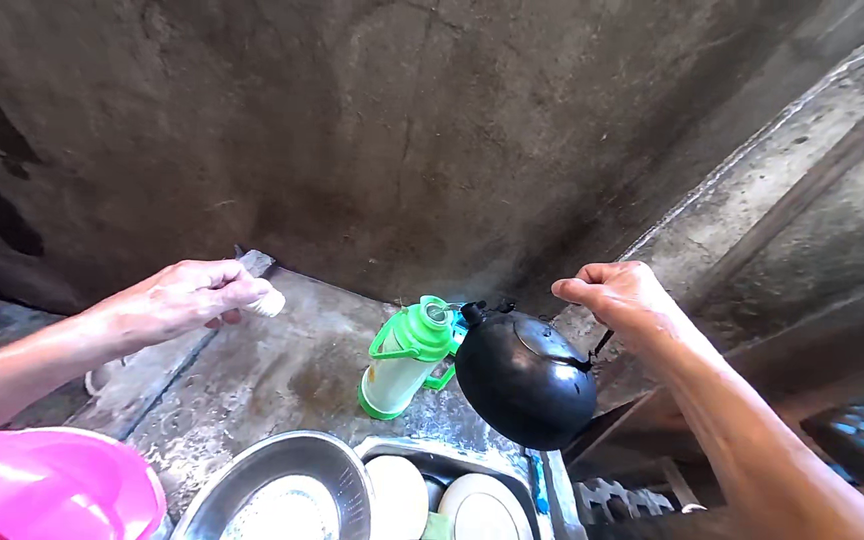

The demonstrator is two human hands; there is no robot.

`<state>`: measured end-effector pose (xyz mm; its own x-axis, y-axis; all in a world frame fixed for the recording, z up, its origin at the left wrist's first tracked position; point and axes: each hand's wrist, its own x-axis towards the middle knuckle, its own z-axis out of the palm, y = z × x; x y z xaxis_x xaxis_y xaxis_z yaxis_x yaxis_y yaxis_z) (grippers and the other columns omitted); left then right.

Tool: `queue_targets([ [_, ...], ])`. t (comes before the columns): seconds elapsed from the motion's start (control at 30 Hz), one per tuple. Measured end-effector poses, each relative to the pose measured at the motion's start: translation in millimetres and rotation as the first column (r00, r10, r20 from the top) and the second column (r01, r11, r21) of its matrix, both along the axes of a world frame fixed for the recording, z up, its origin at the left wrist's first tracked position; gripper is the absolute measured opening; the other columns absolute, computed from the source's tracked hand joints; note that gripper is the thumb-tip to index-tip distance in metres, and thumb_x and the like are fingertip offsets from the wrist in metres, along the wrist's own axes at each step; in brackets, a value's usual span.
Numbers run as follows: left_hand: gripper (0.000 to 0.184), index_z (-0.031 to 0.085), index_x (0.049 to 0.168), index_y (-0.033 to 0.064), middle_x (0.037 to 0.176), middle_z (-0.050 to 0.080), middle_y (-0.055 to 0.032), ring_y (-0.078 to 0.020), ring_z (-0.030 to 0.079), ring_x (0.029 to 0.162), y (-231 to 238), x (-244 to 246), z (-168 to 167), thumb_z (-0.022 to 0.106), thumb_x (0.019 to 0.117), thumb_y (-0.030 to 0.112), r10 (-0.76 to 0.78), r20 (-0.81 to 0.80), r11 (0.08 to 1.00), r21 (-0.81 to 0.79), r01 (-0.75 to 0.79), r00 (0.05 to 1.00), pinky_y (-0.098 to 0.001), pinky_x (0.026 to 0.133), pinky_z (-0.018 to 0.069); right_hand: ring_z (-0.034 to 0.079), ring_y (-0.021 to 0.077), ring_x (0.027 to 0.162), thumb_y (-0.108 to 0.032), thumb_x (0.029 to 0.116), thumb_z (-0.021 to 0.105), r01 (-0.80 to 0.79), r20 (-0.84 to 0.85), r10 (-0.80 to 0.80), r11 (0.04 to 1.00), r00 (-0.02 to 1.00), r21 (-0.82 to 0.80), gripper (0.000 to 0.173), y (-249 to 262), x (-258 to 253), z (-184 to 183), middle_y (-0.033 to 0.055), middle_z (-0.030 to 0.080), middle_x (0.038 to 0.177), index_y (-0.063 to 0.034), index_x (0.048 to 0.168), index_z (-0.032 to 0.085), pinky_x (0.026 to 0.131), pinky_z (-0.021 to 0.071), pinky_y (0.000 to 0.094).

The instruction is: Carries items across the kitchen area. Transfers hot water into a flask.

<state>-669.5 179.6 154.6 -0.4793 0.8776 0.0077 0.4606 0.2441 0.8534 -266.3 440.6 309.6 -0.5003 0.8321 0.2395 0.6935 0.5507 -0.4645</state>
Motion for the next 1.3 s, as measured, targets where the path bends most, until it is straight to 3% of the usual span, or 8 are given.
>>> queue_targets([
  [0.1,0.025,0.064,0.110,0.0074,0.090,0.072,-0.0094,-0.0197,0.072,0.074,8.9,-3.4,-0.4,0.043,0.1103,0.020,0.011,0.271,0.998,0.062,-0.029,0.963,-0.0324,0.061,0.0596,0.035,0.0113,0.039,-0.027,0.0932,0.074,0.021,0.017,-0.022,1.000,1.000,0.006,0.041,4.7,0.0,-0.6,0.0020,0.045,0.048,-0.0125,0.059,0.057,0.040,0.0277,0.0289],
  [0.27,0.041,0.064,0.111,0.0137,0.083,0.069,-0.0060,-0.0151,0.064,0.059,58.8,-4.0,-13.9,0.033,0.1101,0.040,0.071,0.587,0.995,0.017,-0.100,0.806,-0.0247,0.043,0.0458,0.038,0.0120,0.041,-0.028,0.0924,0.076,0.036,0.052,-0.037,0.999,0.998,0.014,0.042,15.7,-0.1,-3.8,0.0024,0.046,0.049,-0.0117,0.059,0.057,0.043,0.0299,0.0309],
  [0.43,0.026,0.067,0.104,0.0079,0.072,0.062,-0.0043,-0.0100,0.056,0.052,131.4,32.9,-18.6,0.057,0.1062,0.031,-0.105,0.282,0.986,-0.094,0.137,0.954,-0.0228,0.047,0.0458,0.037,0.0123,0.040,-0.028,0.0928,0.075,0.035,0.053,-0.036,0.999,0.998,0.009,0.042,12.5,-0.5,-3.1,0.0026,0.045,0.048,-0.0119,0.059,0.056,0.041,0.0292,0.0301],
  [0.53,0.026,0.071,0.121,0.0122,0.095,0.069,-0.0132,-0.0222,0.064,0.074,175.5,51.2,-27.2,0.056,0.1061,0.027,-0.278,0.001,0.954,-0.119,0.276,0.961,-0.0422,0.069,0.0551,0.038,0.0127,0.040,-0.030,0.0921,0.075,0.035,0.073,-0.036,0.999,0.997,0.018,0.044,13.0,-2.3,-3.4,0.0031,0.045,0.047,-0.0122,0.057,0.056,0.041,0.0287,0.0306],
  [0.67,0.046,0.056,0.146,0.0177,0.109,0.070,-0.0165,-0.0256,0.068,0.081,222.3,68.3,-43.3,0.054,0.1060,0.041,-0.402,-0.097,0.891,-0.273,0.364,0.911,-0.0455,0.075,0.0565,0.041,0.0124,0.046,-0.029,0.0903,0.077,0.027,0.130,-0.028,1.000,0.991,0.012,0.043,23.3,-6.7,-1.0,0.0005,0.046,0.050,-0.0135,0.057,0.055,0.046,0.0326,0.0341],
  [0.83,0.027,0.071,0.105,0.0084,0.088,0.068,-0.0121,-0.0248,0.065,0.076,230.8,74.9,-41.9,0.057,0.1039,0.031,-0.425,-0.187,0.871,-0.351,0.343,0.886,-0.0487,0.073,0.0538,0.041,0.0124,0.045,-0.029,0.0907,0.076,0.014,0.154,-0.017,1.000,0.988,0.021,0.045,24.1,-10.1,-2.6,0.0003,0.045,0.049,-0.0138,0.056,0.053,0.046,0.0318,0.0340],
  [1.13,0.026,0.069,0.095,0.0056,0.076,0.062,-0.0059,-0.0149,0.058,0.064,168.5,85.1,-20.5,0.058,0.1041,0.027,-0.518,-0.066,0.838,-0.239,0.490,0.853,-0.0365,0.063,0.0504,0.040,0.0129,0.043,-0.025,0.0940,0.074,0.016,0.140,-0.019,0.999,0.990,0.028,0.044,11.8,-17.2,-3.4,0.0023,0.045,0.048,-0.0113,0.057,0.055,0.044,0.0304,0.0327],
  [1.3,0.035,0.067,0.135,0.0144,0.123,0.071,-0.0108,-0.0255,0.069,0.106,134.9,113.2,-35.6,0.053,0.1032,0.015,-0.720,-0.141,0.693,-0.177,0.699,0.679,-0.0527,0.095,0.0523,0.042,0.0137,0.045,-0.026,0.0941,0.075,0.028,0.180,-0.035,0.999,0.983,0.045,0.043,13.1,-22.3,-5.0,0.0027,0.046,0.050,-0.0109,0.058,0.057,0.047,0.0318,0.0345],
])
